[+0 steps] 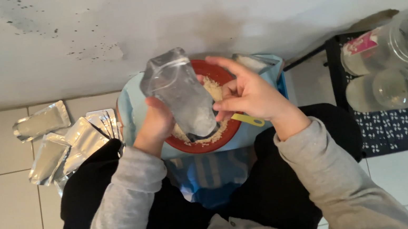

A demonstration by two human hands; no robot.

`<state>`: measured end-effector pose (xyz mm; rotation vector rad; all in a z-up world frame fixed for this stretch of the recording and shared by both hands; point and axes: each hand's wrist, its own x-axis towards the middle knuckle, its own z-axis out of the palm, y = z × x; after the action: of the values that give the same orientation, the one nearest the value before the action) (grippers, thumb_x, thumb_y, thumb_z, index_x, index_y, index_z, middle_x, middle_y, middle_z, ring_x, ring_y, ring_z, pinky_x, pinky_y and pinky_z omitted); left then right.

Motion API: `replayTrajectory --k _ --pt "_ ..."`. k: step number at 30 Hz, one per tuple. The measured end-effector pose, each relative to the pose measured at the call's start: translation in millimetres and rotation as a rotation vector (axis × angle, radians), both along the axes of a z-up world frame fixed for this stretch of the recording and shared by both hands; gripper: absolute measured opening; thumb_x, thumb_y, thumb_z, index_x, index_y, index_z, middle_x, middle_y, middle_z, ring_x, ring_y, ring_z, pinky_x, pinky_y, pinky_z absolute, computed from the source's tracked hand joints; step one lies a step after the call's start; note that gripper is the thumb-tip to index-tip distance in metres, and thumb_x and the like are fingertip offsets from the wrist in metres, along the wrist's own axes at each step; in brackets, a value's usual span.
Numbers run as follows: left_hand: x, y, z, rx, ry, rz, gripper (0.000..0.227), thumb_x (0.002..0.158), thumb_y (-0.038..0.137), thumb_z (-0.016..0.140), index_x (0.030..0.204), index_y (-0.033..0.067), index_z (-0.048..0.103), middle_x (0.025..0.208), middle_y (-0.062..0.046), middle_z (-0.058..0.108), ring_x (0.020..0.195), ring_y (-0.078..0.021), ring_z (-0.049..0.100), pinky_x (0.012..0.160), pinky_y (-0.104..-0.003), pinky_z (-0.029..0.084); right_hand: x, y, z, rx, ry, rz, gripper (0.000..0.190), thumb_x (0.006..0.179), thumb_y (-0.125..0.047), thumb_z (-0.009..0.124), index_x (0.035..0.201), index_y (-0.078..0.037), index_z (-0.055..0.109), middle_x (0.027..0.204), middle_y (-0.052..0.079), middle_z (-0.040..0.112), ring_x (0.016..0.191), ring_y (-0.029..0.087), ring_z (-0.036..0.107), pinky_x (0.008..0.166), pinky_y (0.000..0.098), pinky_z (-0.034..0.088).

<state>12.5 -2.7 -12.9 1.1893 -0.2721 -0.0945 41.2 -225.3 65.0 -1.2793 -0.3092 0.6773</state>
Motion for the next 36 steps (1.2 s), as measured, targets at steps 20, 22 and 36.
replayTrajectory --k 20,22,36 --pt "-21 -27 78 0.173 0.197 0.303 0.079 0.108 0.051 0.009 0.152 -0.0094 0.033 0.152 -0.024 0.047 0.139 -0.0276 0.047 0.122 -0.04 0.032 1 17 -68 -0.223 -0.435 -0.298 0.009 0.104 -0.016 0.068 0.109 -0.01 0.073 0.08 -0.004 0.063 0.076 0.004 0.058 0.071 0.0208 0.052" --pt "-15 -24 67 0.122 0.156 0.319 0.083 0.107 0.054 0.008 0.152 -0.0104 0.034 0.15 -0.025 0.049 0.138 -0.0277 0.048 0.121 -0.04 0.033 1 17 -83 -0.276 -0.559 -0.319 0.02 0.107 -0.018 0.063 0.093 -0.014 0.077 0.065 -0.007 0.057 0.065 0.005 0.052 0.062 0.0199 0.047" --pt "-5 -57 28 0.097 -0.125 0.3 0.059 0.114 0.036 0.015 0.135 0.0008 0.057 0.117 -0.013 0.065 0.106 -0.0219 0.061 0.101 -0.039 0.05 13 26 -53 -0.166 -0.675 -0.772 0.035 0.117 -0.025 0.044 0.086 -0.012 0.056 0.075 -0.007 0.05 0.079 0.004 0.047 0.079 0.0214 0.042"
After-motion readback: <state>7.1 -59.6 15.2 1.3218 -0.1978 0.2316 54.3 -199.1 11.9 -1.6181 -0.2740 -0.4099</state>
